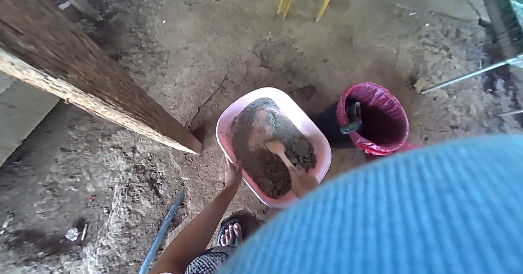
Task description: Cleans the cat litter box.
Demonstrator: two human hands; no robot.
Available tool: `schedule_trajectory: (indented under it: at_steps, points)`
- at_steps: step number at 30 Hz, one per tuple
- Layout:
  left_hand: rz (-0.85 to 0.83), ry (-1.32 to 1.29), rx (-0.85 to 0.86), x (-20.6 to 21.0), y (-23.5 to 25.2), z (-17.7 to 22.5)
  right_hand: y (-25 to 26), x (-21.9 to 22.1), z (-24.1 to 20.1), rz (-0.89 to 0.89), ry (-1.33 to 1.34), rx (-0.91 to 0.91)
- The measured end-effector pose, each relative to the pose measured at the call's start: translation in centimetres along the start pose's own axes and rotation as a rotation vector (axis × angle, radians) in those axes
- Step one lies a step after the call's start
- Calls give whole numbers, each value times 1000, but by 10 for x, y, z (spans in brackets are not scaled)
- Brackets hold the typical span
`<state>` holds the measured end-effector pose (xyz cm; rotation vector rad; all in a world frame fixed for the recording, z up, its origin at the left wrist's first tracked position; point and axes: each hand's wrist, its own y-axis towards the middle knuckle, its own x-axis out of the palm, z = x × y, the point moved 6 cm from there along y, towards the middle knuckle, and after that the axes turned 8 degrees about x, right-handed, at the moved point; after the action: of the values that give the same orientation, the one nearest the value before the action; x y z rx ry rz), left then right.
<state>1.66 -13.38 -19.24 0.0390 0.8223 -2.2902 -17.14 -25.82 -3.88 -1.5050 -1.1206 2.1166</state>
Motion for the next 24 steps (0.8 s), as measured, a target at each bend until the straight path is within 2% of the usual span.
schedule_trajectory:
  at_steps: [3, 6, 8, 11, 12, 14, 16, 19, 21, 24]
  points:
    - [35, -27, 55, 0, 3, -4, 43, -65, -36, 83, 84, -31]
    - [22, -2, 36, -2, 2, -3, 75, -86, -53, 152, 124, -29]
    - [-2, 53, -13, -5, -8, 7, 54, -57, -40, 127, 128, -28]
    - [-84, 107, -116, -11, -26, 51, 15, 9, 2, 91, 31, 9]
    - [-76, 111, -118, -10, -25, 50, 13, 22, 13, 80, -11, 34]
    - [-14, 68, -61, -2, -13, 21, 10, 8, 14, 11, -32, 56]
    - [6, 44, -16, 0, -4, 4, 21, -35, -9, 6, 35, 32]
    - [-6, 74, -19, -1, -1, 7, 63, -86, -56, 152, 142, -19]
    - [-15, 94, -34, -1, -2, 9, 82, -96, -86, 222, 200, -27]
    - [-22, 74, -37, -1, -3, 8, 68, -81, -115, 210, 216, -78]
